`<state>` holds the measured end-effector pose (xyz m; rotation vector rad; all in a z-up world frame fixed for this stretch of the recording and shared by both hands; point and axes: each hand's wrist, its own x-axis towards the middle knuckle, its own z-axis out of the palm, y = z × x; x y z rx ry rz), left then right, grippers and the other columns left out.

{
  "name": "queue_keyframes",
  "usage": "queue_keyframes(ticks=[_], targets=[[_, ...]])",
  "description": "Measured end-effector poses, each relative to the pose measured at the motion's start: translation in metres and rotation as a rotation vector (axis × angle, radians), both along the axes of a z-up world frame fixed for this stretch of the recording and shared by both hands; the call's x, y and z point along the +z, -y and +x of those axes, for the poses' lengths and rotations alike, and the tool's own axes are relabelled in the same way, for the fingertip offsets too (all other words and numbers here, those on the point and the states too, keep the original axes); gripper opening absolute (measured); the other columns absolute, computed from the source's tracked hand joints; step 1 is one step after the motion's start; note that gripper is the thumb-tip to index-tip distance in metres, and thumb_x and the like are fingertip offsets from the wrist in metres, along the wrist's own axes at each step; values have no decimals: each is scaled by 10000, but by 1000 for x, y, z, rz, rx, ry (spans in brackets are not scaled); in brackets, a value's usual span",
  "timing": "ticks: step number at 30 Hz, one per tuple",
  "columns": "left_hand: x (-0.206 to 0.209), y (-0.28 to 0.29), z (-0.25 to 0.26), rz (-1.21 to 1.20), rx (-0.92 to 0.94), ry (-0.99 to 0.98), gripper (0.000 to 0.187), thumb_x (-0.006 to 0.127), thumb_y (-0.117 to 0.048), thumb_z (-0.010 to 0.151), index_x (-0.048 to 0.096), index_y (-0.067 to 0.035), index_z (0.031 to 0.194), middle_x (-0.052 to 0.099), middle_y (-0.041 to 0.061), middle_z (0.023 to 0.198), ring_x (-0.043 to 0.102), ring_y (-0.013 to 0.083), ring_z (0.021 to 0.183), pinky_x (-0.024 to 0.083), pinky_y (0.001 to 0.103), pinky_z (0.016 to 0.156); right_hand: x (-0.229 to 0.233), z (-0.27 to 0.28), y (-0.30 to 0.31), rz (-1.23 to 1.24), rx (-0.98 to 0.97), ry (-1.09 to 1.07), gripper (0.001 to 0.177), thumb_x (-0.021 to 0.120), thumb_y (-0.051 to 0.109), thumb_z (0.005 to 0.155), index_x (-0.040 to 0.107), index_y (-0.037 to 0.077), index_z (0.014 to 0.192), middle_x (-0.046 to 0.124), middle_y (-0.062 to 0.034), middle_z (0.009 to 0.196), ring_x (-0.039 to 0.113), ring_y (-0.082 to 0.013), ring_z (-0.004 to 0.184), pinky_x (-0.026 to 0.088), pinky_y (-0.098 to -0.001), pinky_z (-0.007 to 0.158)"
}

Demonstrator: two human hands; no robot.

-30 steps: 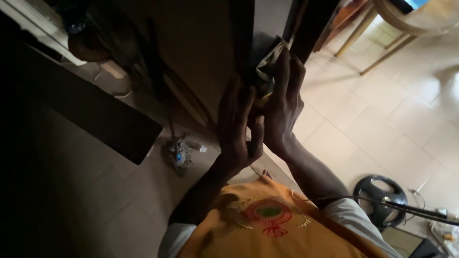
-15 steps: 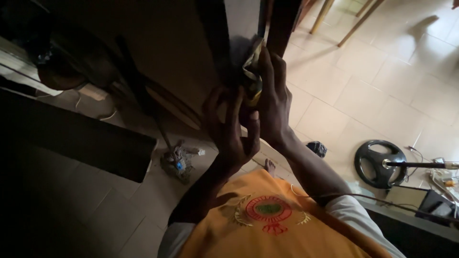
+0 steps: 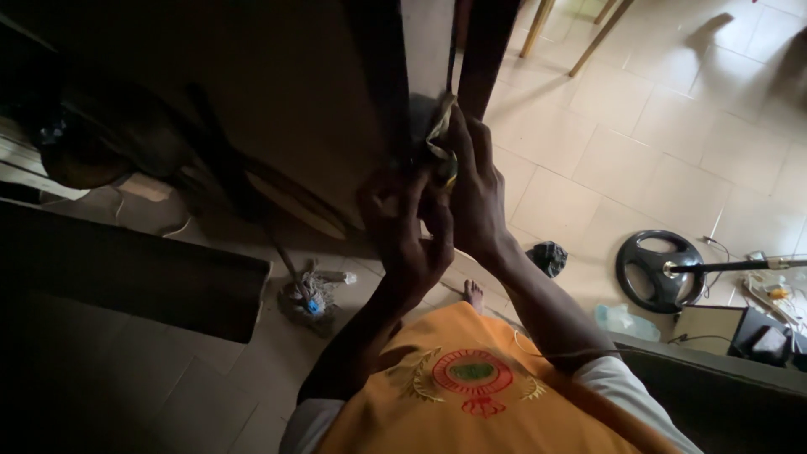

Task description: Wiping and cleaning a door handle and lock assembly using a cloth.

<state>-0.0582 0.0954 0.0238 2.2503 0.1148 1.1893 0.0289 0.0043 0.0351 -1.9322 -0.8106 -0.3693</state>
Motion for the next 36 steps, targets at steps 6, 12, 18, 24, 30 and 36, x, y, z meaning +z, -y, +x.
queue_keyframes(ticks=[6, 12, 18, 24, 30, 36], targets=[[-3, -7, 0, -50, -85, 52, 388, 687, -166, 1018, 610, -40, 1377, 495, 259, 1385, 532, 416, 1271, 494, 466, 1069, -9, -2, 0, -36, -20, -61, 762, 625, 84, 990, 262, 129, 1658, 423, -210, 1581, 624, -473, 1237, 593, -510, 952], [-8, -12, -2, -98, -162, 35, 410, 669, -134, 997, 592, -35, 1388, 549, 277, 1338, 527, 409, 1270, 507, 430, 1045, -9, -6, -2, -35, -23, -39, 819, 664, 92, 952, 241, 111, 1653, 415, -209, 1565, 603, -480, 1274, 586, -509, 978], [-5, -18, -5, -34, -160, -24, 394, 699, -118, 970, 623, -26, 1346, 630, 182, 1193, 539, 374, 1154, 475, 466, 992, -4, -14, -5, -7, 0, -48, 918, 701, 115, 869, 204, 101, 1641, 425, -213, 1484, 591, -457, 1227, 557, -504, 994], [-14, -20, -3, -136, -191, -5, 338, 698, -132, 989, 615, -21, 1297, 585, 222, 1185, 570, 361, 1122, 484, 441, 972, -27, -15, -6, 23, 3, -83, 881, 675, 83, 914, 212, 115, 1663, 422, -218, 1535, 575, -473, 1292, 544, -514, 1050], [-19, -19, -5, -100, -185, -39, 319, 686, -124, 993, 615, -21, 1287, 611, 207, 1202, 578, 380, 1151, 480, 463, 1008, -43, -14, -8, -14, 1, -229, 891, 658, 85, 897, 189, 119, 1654, 440, -234, 1478, 604, -509, 1191, 569, -529, 943], [-21, -12, -4, -120, -122, -39, 245, 706, -109, 991, 652, -28, 1215, 633, 182, 1154, 592, 362, 1123, 483, 449, 997, -46, -16, -8, 8, 23, -235, 908, 692, 97, 869, 191, 116, 1626, 474, -250, 1430, 634, -518, 1101, 577, -522, 876]])
